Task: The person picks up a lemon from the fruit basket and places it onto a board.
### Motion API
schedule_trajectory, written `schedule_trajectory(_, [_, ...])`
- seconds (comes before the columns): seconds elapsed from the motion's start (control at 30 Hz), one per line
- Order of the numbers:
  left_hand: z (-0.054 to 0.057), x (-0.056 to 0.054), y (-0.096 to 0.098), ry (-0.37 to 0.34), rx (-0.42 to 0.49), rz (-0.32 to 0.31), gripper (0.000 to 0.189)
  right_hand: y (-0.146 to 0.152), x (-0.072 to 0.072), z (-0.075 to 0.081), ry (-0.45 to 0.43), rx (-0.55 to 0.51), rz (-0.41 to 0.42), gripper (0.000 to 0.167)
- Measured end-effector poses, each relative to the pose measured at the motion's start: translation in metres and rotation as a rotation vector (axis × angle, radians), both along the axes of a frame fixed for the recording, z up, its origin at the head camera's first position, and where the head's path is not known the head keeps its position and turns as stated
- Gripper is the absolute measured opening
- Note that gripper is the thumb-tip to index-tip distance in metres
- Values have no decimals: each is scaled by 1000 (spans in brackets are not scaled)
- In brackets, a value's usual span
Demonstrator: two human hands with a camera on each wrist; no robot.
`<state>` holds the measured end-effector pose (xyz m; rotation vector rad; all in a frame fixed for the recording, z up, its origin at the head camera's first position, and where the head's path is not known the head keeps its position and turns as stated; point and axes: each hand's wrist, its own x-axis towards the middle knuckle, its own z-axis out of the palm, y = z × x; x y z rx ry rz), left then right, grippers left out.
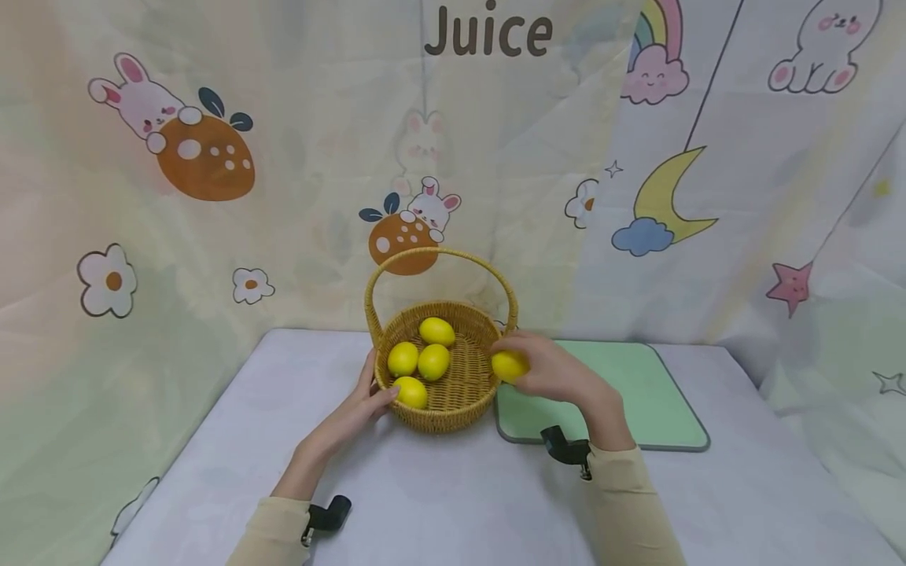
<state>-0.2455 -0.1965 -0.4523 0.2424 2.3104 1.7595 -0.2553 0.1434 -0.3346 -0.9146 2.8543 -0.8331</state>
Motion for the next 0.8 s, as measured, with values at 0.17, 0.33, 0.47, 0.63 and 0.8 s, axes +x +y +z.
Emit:
schedule_trajectory(0.17, [1, 0, -2, 8, 2, -2, 93, 4, -3, -5, 3, -9, 4, 52])
schedule_trajectory(0.33, [1, -1, -2, 17, 11, -10, 91, 8, -4, -10, 9, 8, -1, 48])
schedule_trajectory(0.47, [0, -2, -2, 17, 9, -11, 90, 13, -3, -13, 12, 29, -10, 51])
schedule_trajectory(0.63, [-1, -4, -3, 12, 1, -2, 89, 19, 0, -23, -35, 64, -18, 57])
schedule_trajectory(0.8, [-3, -3, -3, 4, 8, -4, 92, 21, 2, -36, -66, 142, -13, 54])
